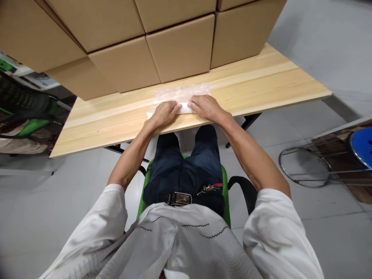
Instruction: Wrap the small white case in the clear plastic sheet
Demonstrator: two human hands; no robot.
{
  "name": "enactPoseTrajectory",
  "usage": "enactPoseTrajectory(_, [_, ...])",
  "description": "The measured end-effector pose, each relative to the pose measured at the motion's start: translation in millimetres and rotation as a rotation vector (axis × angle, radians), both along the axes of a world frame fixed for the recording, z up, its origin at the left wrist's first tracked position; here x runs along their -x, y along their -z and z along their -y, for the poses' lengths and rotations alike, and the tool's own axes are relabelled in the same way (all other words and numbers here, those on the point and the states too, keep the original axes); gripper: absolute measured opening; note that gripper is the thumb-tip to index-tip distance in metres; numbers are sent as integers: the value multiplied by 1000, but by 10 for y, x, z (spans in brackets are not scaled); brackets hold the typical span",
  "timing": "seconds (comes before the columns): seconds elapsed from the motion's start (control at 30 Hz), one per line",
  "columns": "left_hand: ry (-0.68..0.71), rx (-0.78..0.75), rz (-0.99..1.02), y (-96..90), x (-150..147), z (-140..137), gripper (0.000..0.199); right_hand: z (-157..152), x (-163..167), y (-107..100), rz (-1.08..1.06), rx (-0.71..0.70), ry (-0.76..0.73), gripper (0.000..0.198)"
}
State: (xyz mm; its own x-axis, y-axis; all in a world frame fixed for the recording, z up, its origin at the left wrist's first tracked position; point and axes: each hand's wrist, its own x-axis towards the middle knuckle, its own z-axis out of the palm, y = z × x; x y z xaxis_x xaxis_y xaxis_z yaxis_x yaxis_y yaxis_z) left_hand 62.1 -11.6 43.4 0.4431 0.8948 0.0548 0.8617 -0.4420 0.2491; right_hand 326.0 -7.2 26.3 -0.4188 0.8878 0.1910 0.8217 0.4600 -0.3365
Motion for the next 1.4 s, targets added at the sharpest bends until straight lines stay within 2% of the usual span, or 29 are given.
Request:
enactPoseTrajectory(0.27, [5,54,61,-77,-12,-225,39,80,98,-56,126,41,135,56])
enactPoseTrajectory(0.43, [-66,35,3,-100,14,-103,41,125,177,-147,194,78,162,60])
enactPoseTrajectory(0.57, [-108,-25,-5,-78,109,51,44,109,171,-134,217,90,147,61])
enactPoseTrajectory(0.63, [-51,-91,15,-34,120,92,46,76,141,-86,197,73,126,59])
enactPoseTrajectory(0.7, [67,-140,28,27,72,104,48,35,104,-27,164,53,109,57])
enactPoseTrajectory(0.8, [223,-143,15,115,-77,90,45,-16,51,44,121,24,98,55])
enactPoseTrajectory(0.9, [233,-112,2,162,-197,77,39,-50,10,72,104,20,80,55])
enactPoseTrajectory(1.03, [217,-89,-10,152,-213,91,33,-79,-74,86,86,48,80,53])
enactPoseTrajectory(1.13, [232,-80,-19,130,-191,107,34,-41,-173,103,55,2,89,54])
enactPoseTrajectory(1.23, [228,-80,-27,123,-185,115,36,94,-236,109,-25,-134,96,53])
enactPoseTrajectory(1.33, [224,-79,-13,127,-185,114,38,269,-194,110,-89,-254,-13,50])
enactPoseTrajectory(1.4, [230,-77,11,126,-180,109,40,356,-119,125,-74,-246,-97,46])
